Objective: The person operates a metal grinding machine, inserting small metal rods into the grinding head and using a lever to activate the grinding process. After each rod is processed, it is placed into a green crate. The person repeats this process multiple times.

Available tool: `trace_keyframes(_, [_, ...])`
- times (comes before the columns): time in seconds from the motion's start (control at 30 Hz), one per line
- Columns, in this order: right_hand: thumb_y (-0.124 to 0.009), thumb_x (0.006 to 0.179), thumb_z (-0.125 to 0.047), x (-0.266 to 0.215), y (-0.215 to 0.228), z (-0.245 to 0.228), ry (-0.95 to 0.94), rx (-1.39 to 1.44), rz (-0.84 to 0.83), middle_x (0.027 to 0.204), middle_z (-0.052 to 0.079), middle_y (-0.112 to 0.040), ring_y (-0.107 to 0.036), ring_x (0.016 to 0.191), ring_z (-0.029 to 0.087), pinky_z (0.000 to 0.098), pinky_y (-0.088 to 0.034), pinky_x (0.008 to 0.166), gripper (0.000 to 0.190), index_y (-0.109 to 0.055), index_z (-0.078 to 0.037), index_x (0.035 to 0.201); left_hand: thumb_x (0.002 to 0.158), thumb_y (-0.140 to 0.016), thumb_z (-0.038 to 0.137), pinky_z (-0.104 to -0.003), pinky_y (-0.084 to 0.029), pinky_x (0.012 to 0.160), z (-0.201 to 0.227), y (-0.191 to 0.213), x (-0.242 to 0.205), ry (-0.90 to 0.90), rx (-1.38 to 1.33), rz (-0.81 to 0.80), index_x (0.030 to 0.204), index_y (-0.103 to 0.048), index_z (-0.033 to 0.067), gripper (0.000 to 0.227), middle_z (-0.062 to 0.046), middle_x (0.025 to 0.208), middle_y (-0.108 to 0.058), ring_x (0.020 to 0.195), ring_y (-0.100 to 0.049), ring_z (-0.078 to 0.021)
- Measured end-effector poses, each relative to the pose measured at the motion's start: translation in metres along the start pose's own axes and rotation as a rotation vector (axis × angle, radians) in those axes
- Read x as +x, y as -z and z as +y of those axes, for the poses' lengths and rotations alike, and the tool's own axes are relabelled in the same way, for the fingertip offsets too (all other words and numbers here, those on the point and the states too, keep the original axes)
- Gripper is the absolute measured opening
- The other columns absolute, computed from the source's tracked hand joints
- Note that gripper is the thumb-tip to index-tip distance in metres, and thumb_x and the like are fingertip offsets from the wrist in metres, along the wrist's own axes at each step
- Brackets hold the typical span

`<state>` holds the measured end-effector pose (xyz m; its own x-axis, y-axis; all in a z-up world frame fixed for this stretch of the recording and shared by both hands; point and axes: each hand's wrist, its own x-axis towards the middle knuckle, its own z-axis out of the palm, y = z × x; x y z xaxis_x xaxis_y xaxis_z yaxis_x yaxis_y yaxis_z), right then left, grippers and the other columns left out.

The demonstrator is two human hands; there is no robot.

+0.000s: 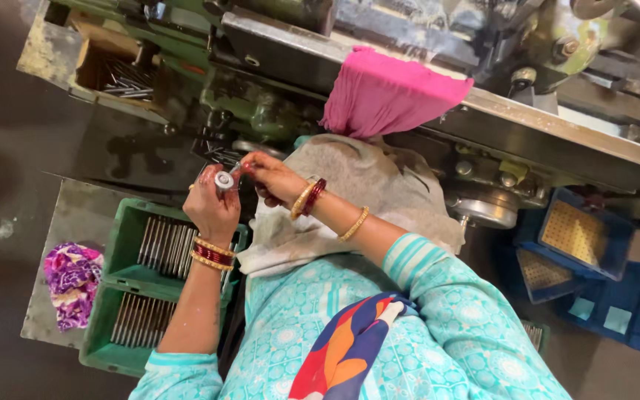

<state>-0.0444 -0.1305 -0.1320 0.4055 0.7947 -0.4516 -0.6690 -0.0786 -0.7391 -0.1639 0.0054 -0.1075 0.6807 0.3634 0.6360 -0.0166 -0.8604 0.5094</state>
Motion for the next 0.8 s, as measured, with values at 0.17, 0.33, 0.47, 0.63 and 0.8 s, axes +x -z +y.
trace_keyframes(0.17, [-0.054, 0.106, -0.039, -0.006, -0.006, -0.016, 0.008, -0.032, -0.022, 0.066, -0.007, -0.037, -0.033, 0.053, 0.006, 0.0241, -0.025, 0.043, 0.017, -0.056, -0.023, 0.107, 0.096, -0.076, 0.018, -0.046, -0.053, 0.07, 0.002, -0.002, 0.008, -0.033, -0.001, -0.028, 0.119, -0.064, 0.0045, 0.029, -0.014, 0.103, -0.072, 0.083, -0.067, -0.0364])
trace_keyframes(0.33, [-0.047, 0.109, -0.04, -0.033, 0.002, -0.052, -0.204, -0.175, -0.208, 0.07, -0.008, -0.034, -0.03, 0.056, 0.006, 0.0234, -0.025, 0.044, 0.019, -0.051, -0.022, 0.107, 0.095, -0.074, 0.017, -0.044, -0.055, 0.073, -0.011, 0.009, 0.01, -0.202, -0.121, -0.056, 0.121, -0.061, 0.0068, 0.031, -0.011, 0.104, -0.069, 0.086, -0.067, -0.0327])
trace_keyframes(0.47, [-0.046, 0.11, -0.036, -0.036, 0.01, -0.053, -0.413, -0.299, -0.427, 0.068, -0.008, -0.033, -0.028, 0.053, 0.005, 0.0234, -0.022, 0.04, 0.017, -0.051, -0.02, 0.105, 0.091, -0.077, 0.03, -0.039, -0.047, 0.057, -0.044, 0.022, 0.014, -0.7, -0.031, -0.405, 0.084, -0.056, 0.0172, 0.026, -0.002, 0.07, -0.052, 0.065, -0.058, -0.0232])
trace_keyframes(0.63, [-0.048, 0.111, -0.037, -0.036, 0.005, -0.019, -0.255, -0.08, -0.103, 0.068, -0.008, -0.036, -0.029, 0.052, 0.005, 0.0229, -0.022, 0.041, 0.018, -0.054, -0.02, 0.108, 0.092, -0.071, 0.027, -0.037, -0.047, 0.06, -0.038, 0.013, -0.006, -0.405, 0.134, -0.257, 0.114, -0.066, 0.0101, 0.028, -0.003, 0.081, -0.055, 0.072, -0.06, -0.0207])
trace_keyframes(0.8, [-0.058, 0.12, -0.027, -0.014, 0.031, 0.046, 0.347, -0.167, 0.131, 0.088, 0.0, -0.045, -0.037, 0.073, 0.014, 0.03, -0.032, 0.061, 0.018, -0.054, -0.01, 0.114, 0.106, -0.067, 0.034, -0.043, -0.057, 0.077, 0.022, -0.024, -0.023, 0.404, -0.229, -0.029, 0.136, -0.046, 0.0026, 0.048, -0.013, 0.116, -0.065, 0.093, -0.069, -0.0366])
